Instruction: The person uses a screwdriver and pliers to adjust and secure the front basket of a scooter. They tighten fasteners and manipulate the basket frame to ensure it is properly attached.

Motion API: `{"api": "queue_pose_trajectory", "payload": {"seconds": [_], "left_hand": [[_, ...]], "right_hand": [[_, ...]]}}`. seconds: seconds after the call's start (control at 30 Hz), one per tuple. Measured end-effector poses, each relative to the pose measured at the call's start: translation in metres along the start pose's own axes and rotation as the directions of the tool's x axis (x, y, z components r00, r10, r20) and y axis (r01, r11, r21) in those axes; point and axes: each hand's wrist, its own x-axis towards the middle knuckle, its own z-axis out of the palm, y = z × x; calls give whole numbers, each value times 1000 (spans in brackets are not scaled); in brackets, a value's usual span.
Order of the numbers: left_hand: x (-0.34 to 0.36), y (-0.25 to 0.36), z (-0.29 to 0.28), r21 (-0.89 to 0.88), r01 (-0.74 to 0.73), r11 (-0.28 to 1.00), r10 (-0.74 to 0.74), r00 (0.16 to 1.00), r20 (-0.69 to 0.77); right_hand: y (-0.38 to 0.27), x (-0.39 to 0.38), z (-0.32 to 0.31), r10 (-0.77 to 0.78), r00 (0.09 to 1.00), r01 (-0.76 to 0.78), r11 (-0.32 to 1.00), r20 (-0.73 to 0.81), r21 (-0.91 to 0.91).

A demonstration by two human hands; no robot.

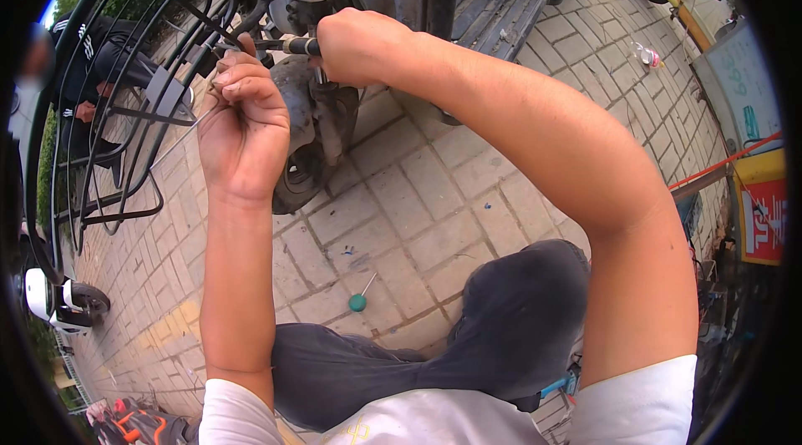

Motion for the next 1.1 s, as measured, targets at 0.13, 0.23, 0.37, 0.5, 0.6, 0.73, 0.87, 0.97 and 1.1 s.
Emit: {"api": "queue_pose_trajectory", "payload": {"seconds": [0.13, 0.23, 0.37, 0.5, 0.6, 0.73, 0.87, 0.97, 1.1], "left_hand": [[4, 0, -13, 167, -23, 986, 7, 995, 95], [-2, 5, -29, 397, -54, 916, 10, 994, 112], [1, 11, -45, 786, -161, 598, 166, 983, 75], [17, 42, -70, 977, -185, 106, 173, 971, 165], [31, 76, -77, 957, -244, -157, 126, 956, 264], [26, 67, -64, 978, -141, -156, 144, 976, 164], [0, 45, -34, 961, 28, 275, 65, 997, -47], [-13, 22, -6, 849, 74, 523, 59, 991, -123], [-8, 13, -2, 774, 9, 633, 102, 990, -95]], "right_hand": [[7, 2, -4, -69, 998, 69, 997, 13, -26], [6, 1, -9, -77, 996, 78, 997, 37, -20], [10, 3, -10, -94, 995, 94, 996, 37, -4], [11, 4, -9, -97, 995, 97, 995, 14, -18], [7, 9, -12, -80, 995, 82, 996, 56, -27], [13, 8, -11, -130, 991, 131, 991, 20, -28], [12, 6, -14, -137, 990, 139, 987, 33, -83], [9, 0, -17, -120, 990, 127, 988, 77, -90], [6, -2, -20, -102, 987, 109, 993, 127, -45]]}}
